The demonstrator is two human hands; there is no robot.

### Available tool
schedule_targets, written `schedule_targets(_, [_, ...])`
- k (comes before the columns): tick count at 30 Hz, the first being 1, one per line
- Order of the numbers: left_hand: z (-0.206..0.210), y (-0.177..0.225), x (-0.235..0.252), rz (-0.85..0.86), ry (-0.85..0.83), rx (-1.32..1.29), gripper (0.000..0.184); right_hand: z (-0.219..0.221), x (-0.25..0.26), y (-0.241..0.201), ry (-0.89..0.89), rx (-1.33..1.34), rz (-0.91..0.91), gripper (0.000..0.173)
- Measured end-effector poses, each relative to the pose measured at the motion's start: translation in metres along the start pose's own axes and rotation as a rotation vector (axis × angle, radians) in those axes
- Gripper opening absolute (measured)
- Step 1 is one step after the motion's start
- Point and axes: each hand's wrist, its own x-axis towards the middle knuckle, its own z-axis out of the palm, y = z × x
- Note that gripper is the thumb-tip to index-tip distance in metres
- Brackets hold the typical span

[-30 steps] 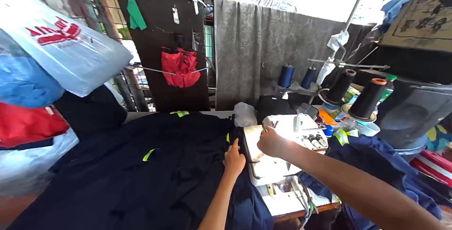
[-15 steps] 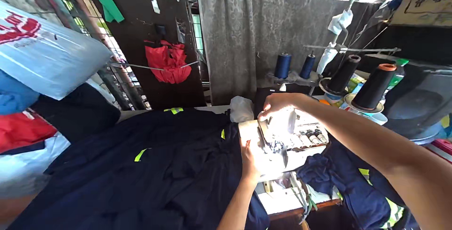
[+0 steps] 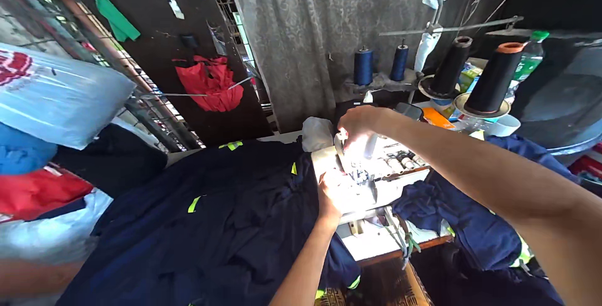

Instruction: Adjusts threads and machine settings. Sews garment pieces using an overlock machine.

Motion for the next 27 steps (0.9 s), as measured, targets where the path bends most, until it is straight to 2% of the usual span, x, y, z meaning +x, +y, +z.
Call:
schedule_targets(3, [-0.007, 0.0, 0.004, -0.109, -0.095, -0.005, 0.023, 0.001, 0.006, 0.002, -0.023, 0.123, 0.02, 0.057])
schedule_targets(5, [-0.015, -0.005, 0.007, -0.009, -0.17, 0.084, 0.024, 0.003, 0.003, 0.001, 0.034, 0.152, 0.107, 0.064])
schedule_targets(6, [-0.019, -0.01, 0.008, 0.075, -0.189, 0.156, 0.024, 0.001, -0.005, 0.001, 0.086, 0.143, 0.147, 0.073])
schedule_targets(8, [-0.025, -0.021, 0.013, 0.178, -0.2, 0.293, 0.023, -0.002, -0.034, 0.004, 0.246, 0.142, 0.141, 0.086])
schedule_targets(10, [-0.025, -0.023, 0.017, 0.211, -0.204, 0.364, 0.022, 0.006, -0.073, 0.009, 0.466, 0.209, 0.004, 0.077])
schedule_targets(12, [-0.021, -0.013, 0.025, 0.132, -0.248, 0.421, 0.028, 0.028, -0.112, 0.011, 0.691, 0.282, -0.158, 0.061])
schedule_targets(14, [-0.024, -0.011, 0.032, 0.03, -0.287, 0.514, 0.034, 0.058, -0.154, 0.008, 0.821, 0.304, -0.227, 0.05])
schedule_targets(15, [-0.03, -0.013, 0.036, 0.032, -0.278, 0.584, 0.032, 0.077, -0.173, 0.007, 0.874, 0.301, -0.232, 0.048])
schedule_targets(18, [-0.068, -0.014, 0.029, 0.055, -0.36, 0.865, 0.02, 0.143, -0.222, 0.012, 0.963, 0.36, -0.196, 0.047])
schedule_targets(21, [-0.093, 0.025, -0.016, -0.081, -0.634, 0.871, 0.022, 0.213, -0.246, 0.024, 0.908, 0.597, -0.146, 0.04])
schedule_targets(23, [-0.064, 0.055, -0.054, -0.047, -0.831, 0.734, 0.023, 0.246, -0.241, 0.023, 0.868, 0.809, -0.094, 0.033])
schedule_targets(24, [-0.037, 0.074, -0.063, -0.102, -0.948, 0.645, 0.026, 0.256, -0.232, 0.017, 0.867, 0.893, -0.064, 0.03])
schedule_targets(25, [-0.008, 0.084, -0.067, -0.153, -0.991, 0.555, 0.03, 0.262, -0.221, 0.009, 0.871, 0.956, -0.04, 0.028])
schedule_targets(27, [0.045, 0.065, -0.073, -0.155, -0.881, 0.411, 0.03, 0.268, -0.2, -0.008, 0.886, 0.991, -0.018, 0.026])
